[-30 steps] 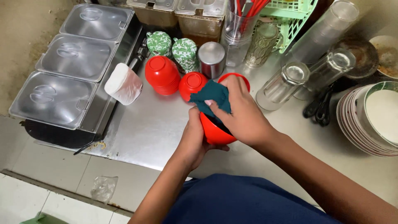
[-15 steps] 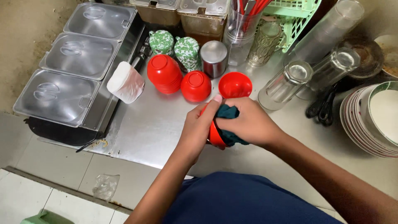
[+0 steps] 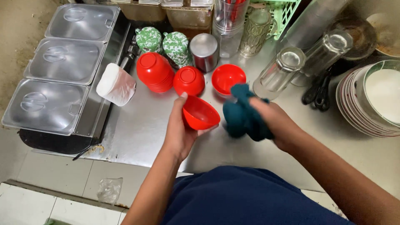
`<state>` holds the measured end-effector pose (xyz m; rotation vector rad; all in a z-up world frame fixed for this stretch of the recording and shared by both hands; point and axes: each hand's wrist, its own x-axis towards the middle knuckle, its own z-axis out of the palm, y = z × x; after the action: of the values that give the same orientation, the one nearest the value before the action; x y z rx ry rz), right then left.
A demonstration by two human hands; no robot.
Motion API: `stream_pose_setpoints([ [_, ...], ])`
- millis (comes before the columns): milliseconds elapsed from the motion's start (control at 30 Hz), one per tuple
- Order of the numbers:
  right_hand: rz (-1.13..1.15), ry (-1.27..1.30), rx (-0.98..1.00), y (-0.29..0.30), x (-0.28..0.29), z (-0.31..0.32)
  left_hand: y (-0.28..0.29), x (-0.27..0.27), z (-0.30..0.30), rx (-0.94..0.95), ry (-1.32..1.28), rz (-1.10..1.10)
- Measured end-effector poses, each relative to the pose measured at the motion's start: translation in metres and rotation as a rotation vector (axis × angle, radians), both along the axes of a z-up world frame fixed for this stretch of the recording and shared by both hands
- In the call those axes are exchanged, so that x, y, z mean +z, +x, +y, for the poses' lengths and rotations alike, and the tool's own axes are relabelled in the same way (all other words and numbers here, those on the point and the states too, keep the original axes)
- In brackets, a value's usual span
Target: The person is wiping and drying several small red bowls using a green cloth on a counter.
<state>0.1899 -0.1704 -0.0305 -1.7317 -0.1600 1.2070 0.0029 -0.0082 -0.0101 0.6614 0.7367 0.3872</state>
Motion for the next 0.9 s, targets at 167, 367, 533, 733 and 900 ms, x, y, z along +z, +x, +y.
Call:
stream_pose_setpoints([
  [167,-0.882,-0.257,0.468,-0.014,-0.008,-0.009,0.000,0.002,0.010,0.035,-0.108,-0.167],
  [367,-1.089,0.310,0.484,-0.037,0.030,0.023,0.009,-0.008,0.024,0.004,-0.164,-0.263],
  [533,-0.813,0.495,0.443,-0.044,0.024,0.069,0.012,-0.049,0.044,-0.019,-0.124,-0.238],
  [733,-0.290,0.727,0.399,-0.028,-0.009,0.108,0.016,-0.023,0.064,0.047,-0.079,-0.047],
  [900,-0.046,0.258,0.022,-0.017,-0.016,0.141,0.018,-0.046,0.084,-0.007,0.103,0.139],
])
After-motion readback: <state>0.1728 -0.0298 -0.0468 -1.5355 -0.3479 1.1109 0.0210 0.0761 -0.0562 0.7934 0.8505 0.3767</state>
